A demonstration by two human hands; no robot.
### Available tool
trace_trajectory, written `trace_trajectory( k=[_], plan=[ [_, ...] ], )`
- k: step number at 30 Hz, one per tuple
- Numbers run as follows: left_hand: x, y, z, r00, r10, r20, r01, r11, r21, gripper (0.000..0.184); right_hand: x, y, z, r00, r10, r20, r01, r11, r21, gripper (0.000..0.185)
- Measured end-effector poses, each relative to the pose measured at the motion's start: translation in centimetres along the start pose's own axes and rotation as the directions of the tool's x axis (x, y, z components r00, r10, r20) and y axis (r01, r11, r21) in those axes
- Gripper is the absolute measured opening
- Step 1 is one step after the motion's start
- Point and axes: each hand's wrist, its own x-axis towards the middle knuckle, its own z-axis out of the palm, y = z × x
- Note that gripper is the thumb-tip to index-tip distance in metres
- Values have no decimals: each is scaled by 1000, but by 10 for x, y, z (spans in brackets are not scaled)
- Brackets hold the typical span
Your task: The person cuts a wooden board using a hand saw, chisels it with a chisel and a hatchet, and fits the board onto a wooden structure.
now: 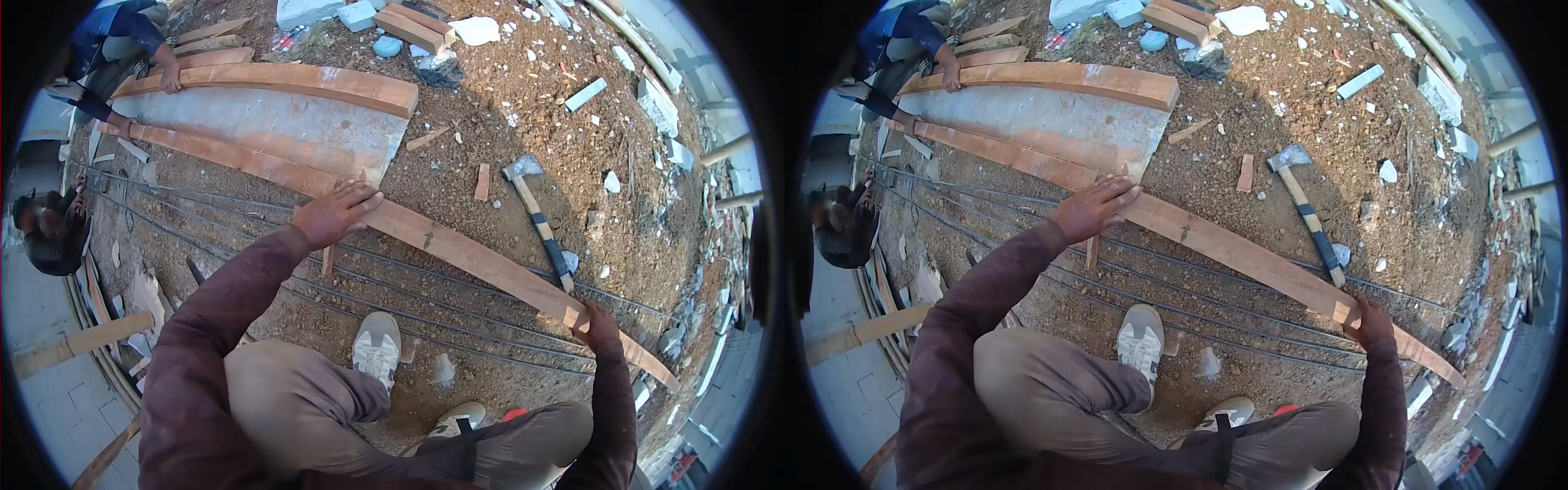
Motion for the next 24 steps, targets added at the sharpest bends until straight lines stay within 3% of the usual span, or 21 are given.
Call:
trace_trajectory(
  k=[5, 9, 11, 17, 21, 24],
  plan=[
    [-4, -35, -6, 999, -30, 18, 30, 1000, 10, 74, 9, -21, 12, 1000, 22, 20, -22, 1000, -15, 74],
    [-12, -44, -20, 981, -168, 95, 172, 984, -41, 78, 14, -23, 15, 996, -28, -87, 31, 999, 28, 73],
    [-15, -53, -13, 972, -202, 117, 207, 978, -34, 79, 18, -27, 11, 1000, 3, -9, -3, 999, 32, 75],
    [-25, -63, -8, 998, -46, 49, 47, 998, -30, 80, 9, -28, 9, 1000, -2, 19, 1, 999, 41, 73],
    [-18, -67, -13, 993, -39, 115, 43, 998, -36, 81, 13, -27, 7, 998, 12, 58, -15, 998, 56, 73],
    [-18, -71, -17, 985, -43, 169, 54, 997, -61, 81, 8, -22, 9, 999, -35, -33, 38, 995, 94, 69]
  ],
)
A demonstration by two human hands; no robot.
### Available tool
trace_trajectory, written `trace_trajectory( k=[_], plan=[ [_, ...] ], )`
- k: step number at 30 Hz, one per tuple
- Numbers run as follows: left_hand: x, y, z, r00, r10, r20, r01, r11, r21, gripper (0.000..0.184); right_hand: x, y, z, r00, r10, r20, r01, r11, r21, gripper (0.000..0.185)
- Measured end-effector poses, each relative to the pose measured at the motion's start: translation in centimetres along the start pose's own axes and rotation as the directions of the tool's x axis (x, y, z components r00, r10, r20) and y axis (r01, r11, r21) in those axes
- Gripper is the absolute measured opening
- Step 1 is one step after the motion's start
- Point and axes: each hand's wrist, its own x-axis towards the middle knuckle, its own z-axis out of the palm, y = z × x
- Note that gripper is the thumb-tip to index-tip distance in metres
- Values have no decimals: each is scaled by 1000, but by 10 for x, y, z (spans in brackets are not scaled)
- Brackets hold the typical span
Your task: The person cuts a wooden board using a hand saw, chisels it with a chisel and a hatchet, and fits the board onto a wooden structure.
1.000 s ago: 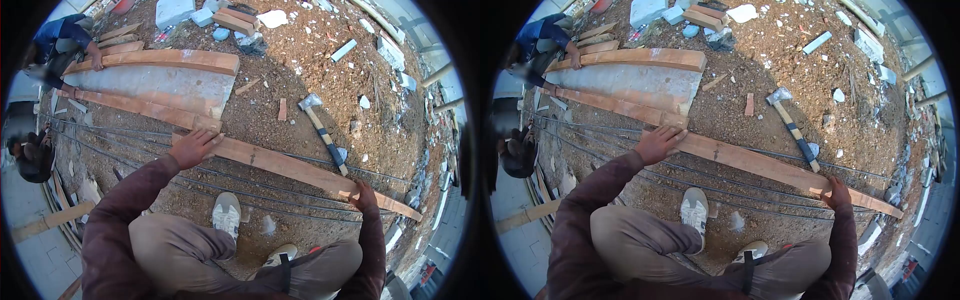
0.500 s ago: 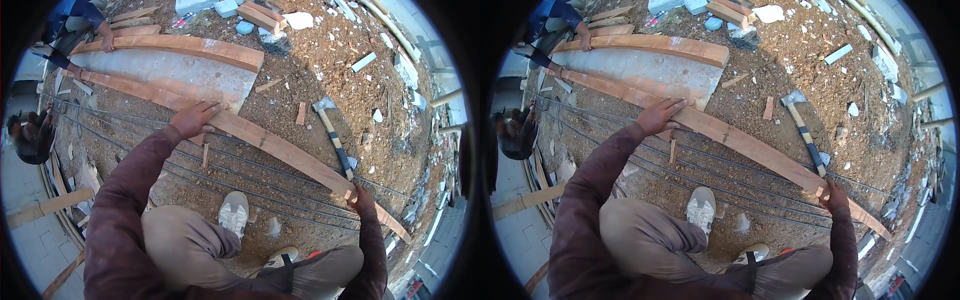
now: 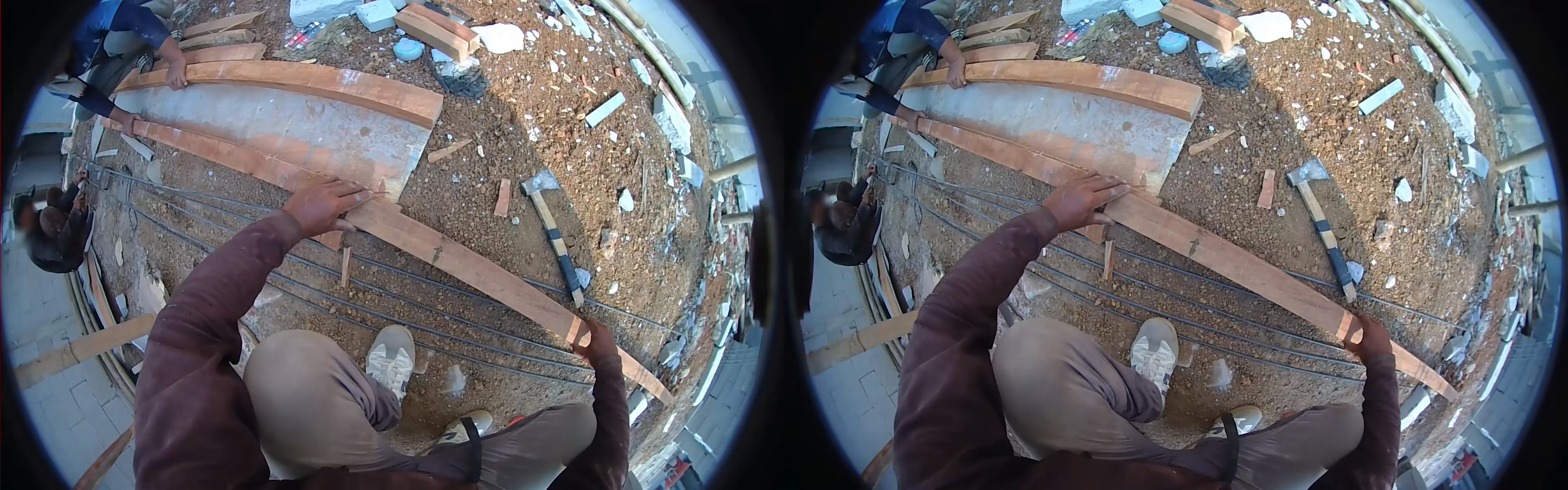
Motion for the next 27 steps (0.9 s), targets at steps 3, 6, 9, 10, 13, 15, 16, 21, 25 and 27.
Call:
trace_trajectory(
  k=[3, 6, 9, 10, 13, 15, 16, 21, 25, 27],
  plan=[
    [6, 0, -2, 1000, 6, -1, -6, 1000, -3, 79, -2, 5, 4, 999, 35, 32, -34, 999, -24, 66],
    [13, -3, -4, 996, -55, -69, 52, 998, -43, 76, 4, -6, -7, 996, 73, -53, -72, 997, 17, 63],
    [32, -4, -7, 986, -160, -45, 150, 974, -172, 73, 5, -6, -5, 984, 33, -174, -25, 999, 48, 63],
    [27, -4, -8, 993, -117, -23, 113, 986, -126, 73, 6, -3, -3, 992, 40, -118, -35, 998, 49, 63],
    [8, 0, -6, 996, 61, -66, -64, 997, -48, 75, -7, 2, 11, 997, 77, -8, -77, 997, 20, 64],
    [6, 1, -5, 992, 58, -113, -62, 997, -34, 73, -4, 0, 12, 996, 53, -66, -50, 998, 44, 65],
    [5, -3, -5, 993, 63, -102, -66, 997, -28, 75, -1, -1, 10, 996, 81, -21, -80, 996, 35, 66],
    [6, -8, 2, 990, 80, -112, -88, 994, -66, 79, 6, -43, -29, 999, 29, 26, -27, 995, -92, 69],
    [6, -14, 6, 989, 72, -130, -83, 993, -81, 79, 31, -128, -56, 967, -246, -64, 243, 969, -43, 84],
    [12, -14, 3, 991, 12, -135, -29, 992, -125, 78, 46, -186, -55, 892, -430, -138, 426, 903, -54, 94]
  ],
)
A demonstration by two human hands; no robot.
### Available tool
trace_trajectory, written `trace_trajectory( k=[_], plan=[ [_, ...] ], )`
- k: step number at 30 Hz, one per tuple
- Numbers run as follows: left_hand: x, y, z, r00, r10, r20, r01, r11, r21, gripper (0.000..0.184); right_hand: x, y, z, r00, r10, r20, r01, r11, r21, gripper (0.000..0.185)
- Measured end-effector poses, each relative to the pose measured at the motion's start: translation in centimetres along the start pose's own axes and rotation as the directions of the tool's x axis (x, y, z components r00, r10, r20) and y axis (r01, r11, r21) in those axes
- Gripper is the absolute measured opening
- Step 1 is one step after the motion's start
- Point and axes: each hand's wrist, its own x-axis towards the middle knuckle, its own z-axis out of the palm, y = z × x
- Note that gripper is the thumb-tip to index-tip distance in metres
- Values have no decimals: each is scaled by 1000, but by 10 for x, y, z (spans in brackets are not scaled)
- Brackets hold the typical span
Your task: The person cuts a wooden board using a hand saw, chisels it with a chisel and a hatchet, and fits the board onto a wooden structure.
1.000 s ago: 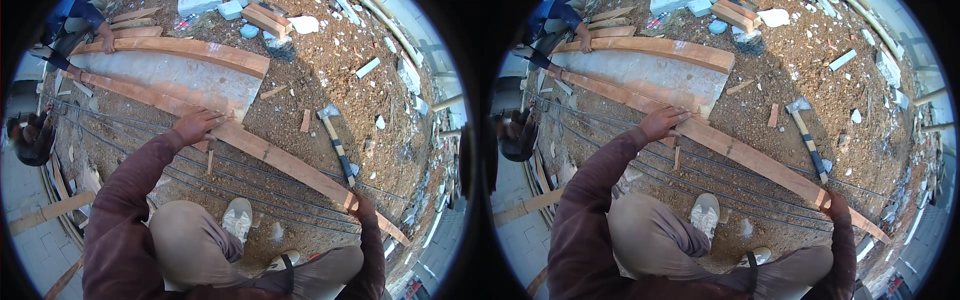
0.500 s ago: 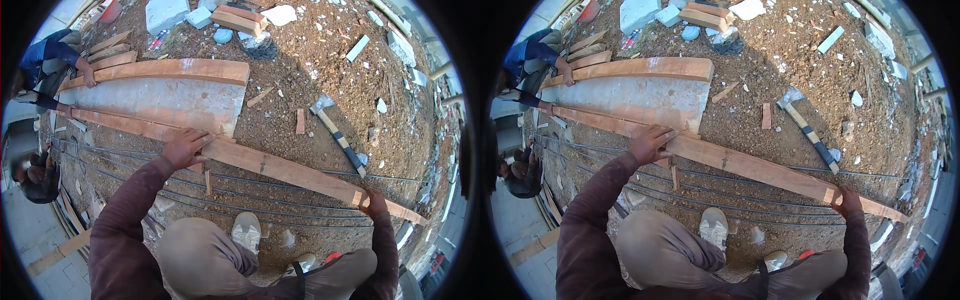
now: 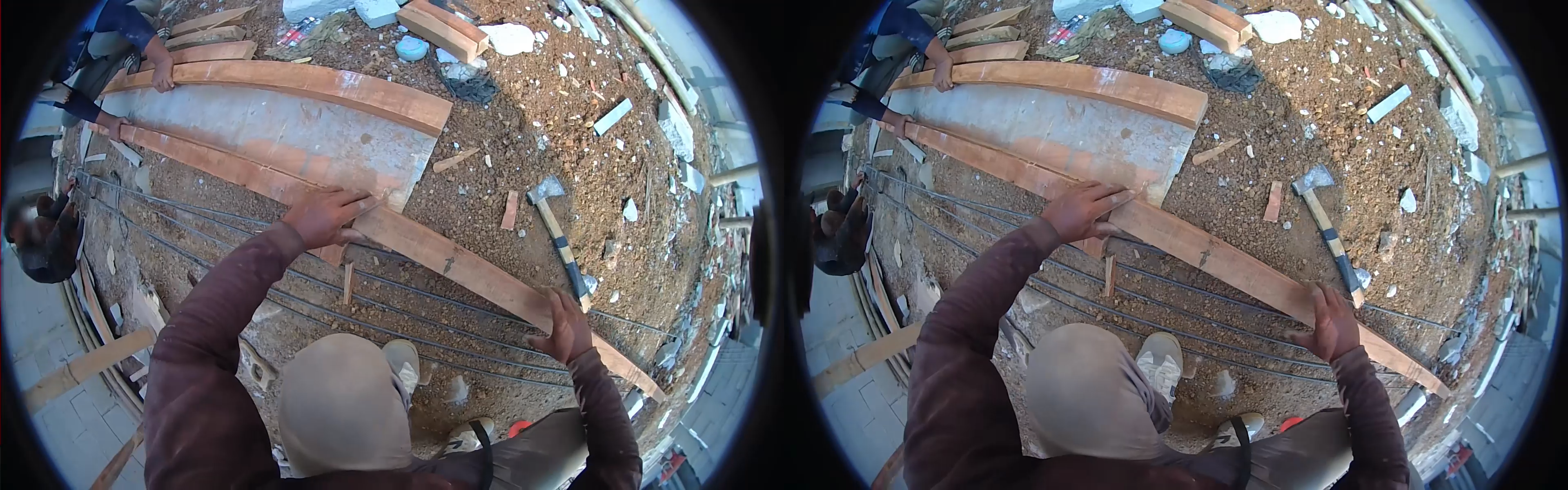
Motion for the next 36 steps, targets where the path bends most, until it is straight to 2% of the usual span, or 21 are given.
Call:
trace_trajectory(
  k=[2, 5, 8, 19, 23, 25, 28, 31, 34, 36],
  plan=[
    [3, -2, 3, 999, -17, -38, 16, 1000, -18, 78, 29, -25, 25, 996, -67, -61, 70, 996, 52, 92],
    [-4, -1, 8, 997, -35, -64, 32, 998, -51, 78, 45, -13, 63, 990, 125, 59, -123, 991, -50, 89],
    [-10, -2, 9, 995, -3, -98, -3, 998, -63, 79, 40, -10, 70, 996, 64, 68, -55, 991, -119, 85],
    [-13, -11, 17, 993, 58, -98, -69, 992, -106, 78, 43, -18, 67, 989, 93, 117, -90, 996, -28, 80],
    [-11, -10, 17, 996, -9, -90, -3, 991, -137, 75, 53, -10, 61, 982, 78, 173, -80, 997, 8, 83],
    [-9, -8, 19, 992, -66, -111, 46, 984, -172, 74, 60, -6, 60, 988, 56, 147, -60, 998, 26, 84],
    [-8, -10, 18, 996, -69, -57, 55, 973, -226, 75, 55, -5, 65, 987, 51, 155, -56, 998, 31, 85],
    [-13, -9, 21, 990, -21, -137, -4, 985, -175, 75, 52, -9, 64, 987, 67, 147, -66, 998, -13, 85],
    [-14, -8, 25, 989, -48, -140, 15, 974, -227, 76, 54, -11, 63, 986, 73, 150, -70, 997, -23, 86],
    [-13, -7, 24, 985, -29, -171, -5, 981, -193, 77, 57, -10, 56, 984, 84, 156, -79, 996, -37, 87]
  ],
)
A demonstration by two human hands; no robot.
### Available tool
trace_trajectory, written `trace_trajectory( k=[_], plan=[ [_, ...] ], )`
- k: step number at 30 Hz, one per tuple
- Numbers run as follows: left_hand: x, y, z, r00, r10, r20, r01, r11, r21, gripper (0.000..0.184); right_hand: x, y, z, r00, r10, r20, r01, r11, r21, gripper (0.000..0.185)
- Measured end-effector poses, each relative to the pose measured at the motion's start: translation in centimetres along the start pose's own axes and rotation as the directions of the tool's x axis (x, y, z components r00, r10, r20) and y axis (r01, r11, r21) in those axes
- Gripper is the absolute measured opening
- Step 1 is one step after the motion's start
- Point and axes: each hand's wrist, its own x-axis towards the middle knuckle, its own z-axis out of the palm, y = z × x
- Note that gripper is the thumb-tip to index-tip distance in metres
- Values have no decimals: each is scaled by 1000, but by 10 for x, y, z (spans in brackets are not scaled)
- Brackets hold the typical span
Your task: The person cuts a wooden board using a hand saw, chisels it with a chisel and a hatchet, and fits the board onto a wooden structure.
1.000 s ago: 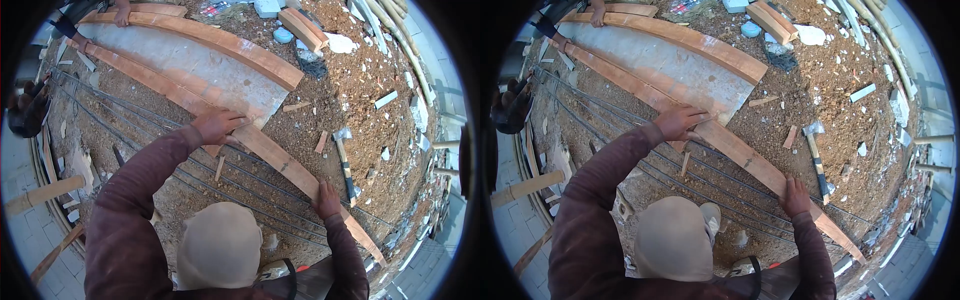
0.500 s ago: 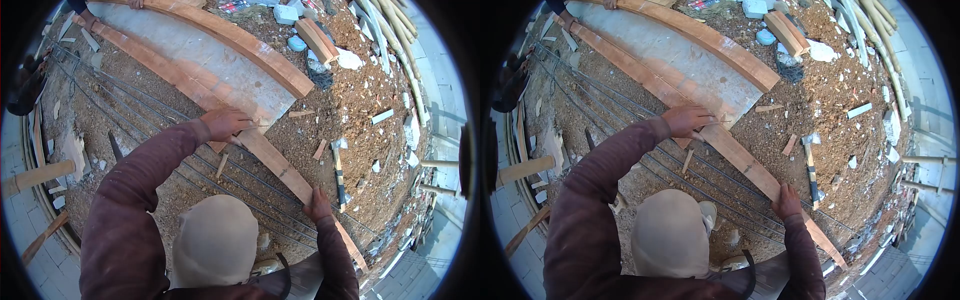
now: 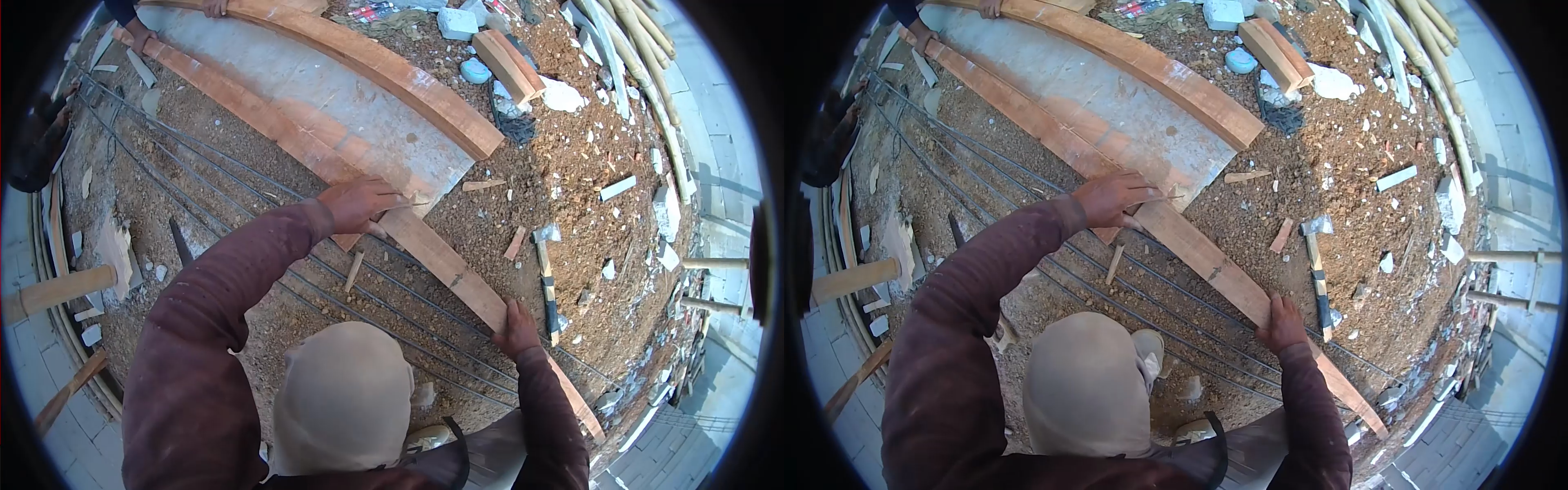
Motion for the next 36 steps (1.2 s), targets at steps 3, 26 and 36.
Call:
trace_trajectory(
  k=[3, 26, 36],
  plan=[
    [2, 0, -6, 998, -49, 39, 49, 999, -1, 78, 1, -2, -14, 999, 25, 31, -24, 1000, -18, 88],
    [9, 7, -13, 990, -2, 144, -13, 995, 101, 83, -12, -7, -10, 995, 81, 51, -81, 997, 4, 75],
    [17, -8, -14, 975, 51, 215, -67, 996, 67, 81, 0, -9, -16, 984, 146, 98, -152, 987, 51, 75]
  ],
)
